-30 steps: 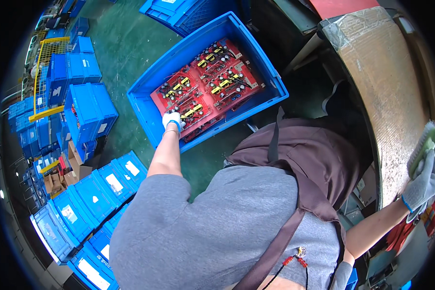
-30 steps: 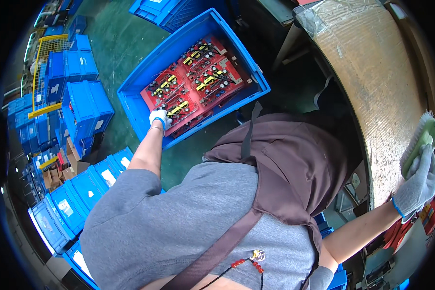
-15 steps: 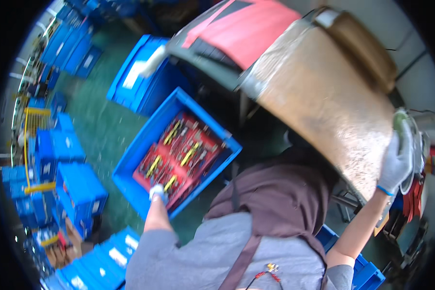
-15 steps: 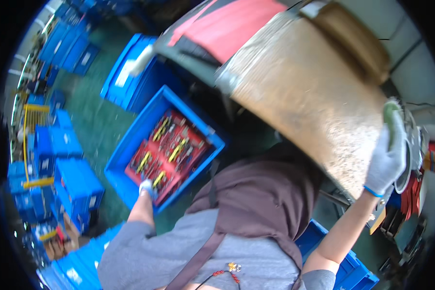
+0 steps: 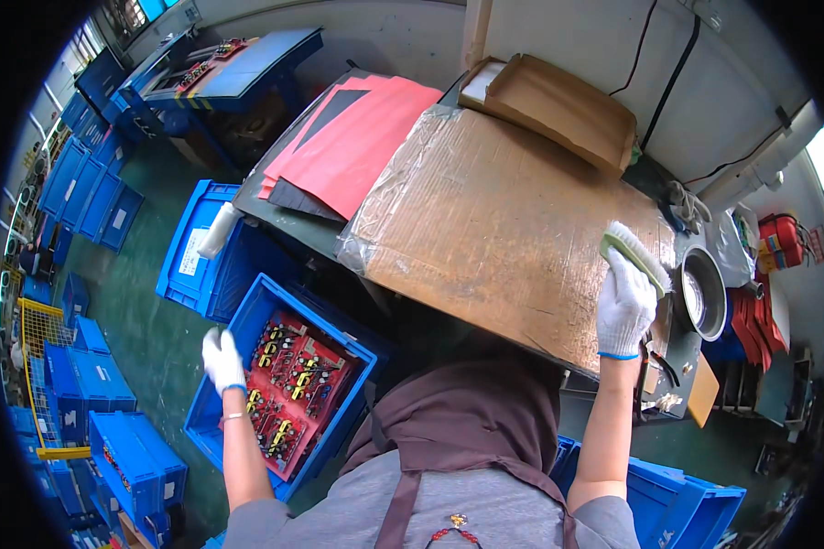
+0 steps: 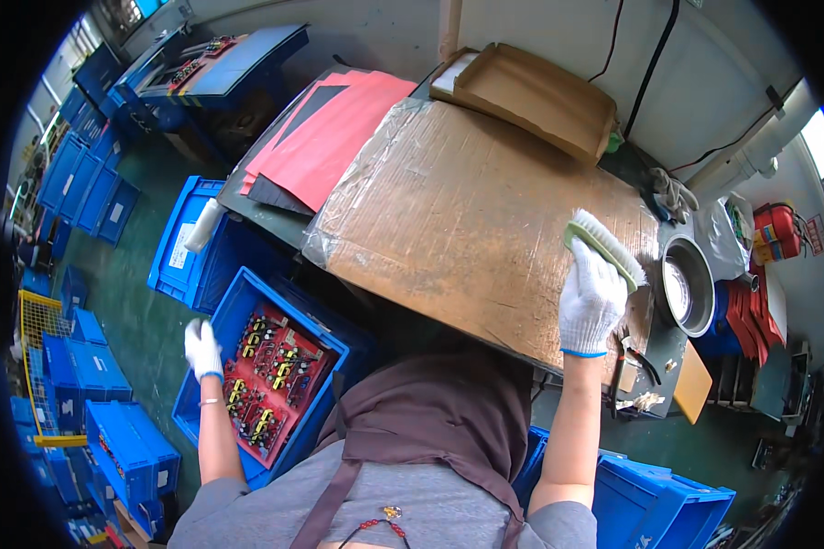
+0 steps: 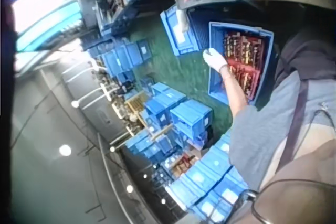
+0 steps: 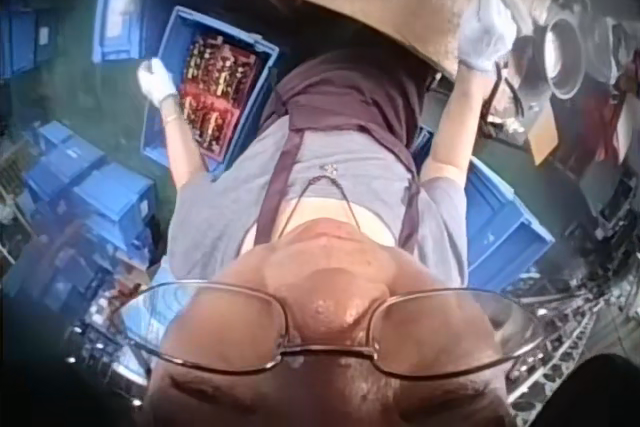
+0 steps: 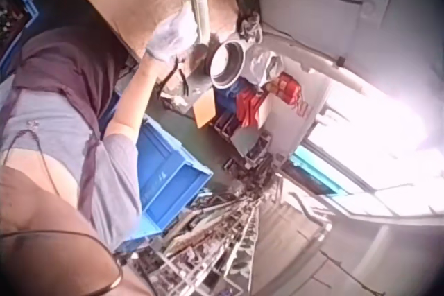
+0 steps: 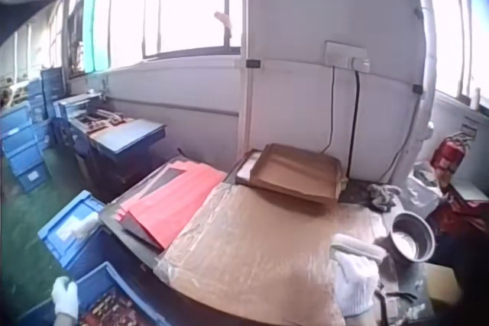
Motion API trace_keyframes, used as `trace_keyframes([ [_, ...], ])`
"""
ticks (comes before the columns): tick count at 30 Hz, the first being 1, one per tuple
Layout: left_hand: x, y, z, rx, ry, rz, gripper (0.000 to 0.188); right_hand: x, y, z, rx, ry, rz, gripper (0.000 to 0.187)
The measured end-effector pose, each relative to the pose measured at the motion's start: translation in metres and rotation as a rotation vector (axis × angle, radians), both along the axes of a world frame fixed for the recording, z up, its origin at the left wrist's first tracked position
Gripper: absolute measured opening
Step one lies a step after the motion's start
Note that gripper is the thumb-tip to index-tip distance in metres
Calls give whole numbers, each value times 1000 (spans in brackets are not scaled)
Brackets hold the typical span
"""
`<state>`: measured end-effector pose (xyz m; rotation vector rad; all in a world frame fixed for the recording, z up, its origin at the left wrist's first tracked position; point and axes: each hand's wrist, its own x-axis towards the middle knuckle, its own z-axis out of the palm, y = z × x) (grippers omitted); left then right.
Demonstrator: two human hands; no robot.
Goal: The person is cleaning circuit boards with a handheld brush at a workstation.
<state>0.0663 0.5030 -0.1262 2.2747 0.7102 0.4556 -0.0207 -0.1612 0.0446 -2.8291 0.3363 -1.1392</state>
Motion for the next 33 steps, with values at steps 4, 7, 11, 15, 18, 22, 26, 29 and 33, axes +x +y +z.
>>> trace_keyframes([
  [4,84,-144,91,-317,-57,-244,47,-11,6,-28,-3,257,-46,35],
  [7,138,-201,113,-298,-22,-379,52,-25,22,-46,-24,190,1,39],
  [11,226,-213,70,-49,59,-387,66,-36,36,-49,-9,97,54,39],
  [15,251,-258,89,-222,245,-397,68,-39,29,-50,116,31,6,34],
  [18,258,-265,90,-198,347,-277,70,-37,32,-49,146,51,9,29],
  [22,274,-261,65,-68,343,-216,61,-37,32,-55,213,50,46,32],
  [26,303,-236,21,70,304,-219,45,-37,39,-54,238,47,38,30],
  [29,339,-175,-11,482,218,-276,39,-32,44,-41,303,-32,111,23],
  [33,343,-220,-57,176,145,-567,34,-34,23,-41,177,146,-49,9],
])
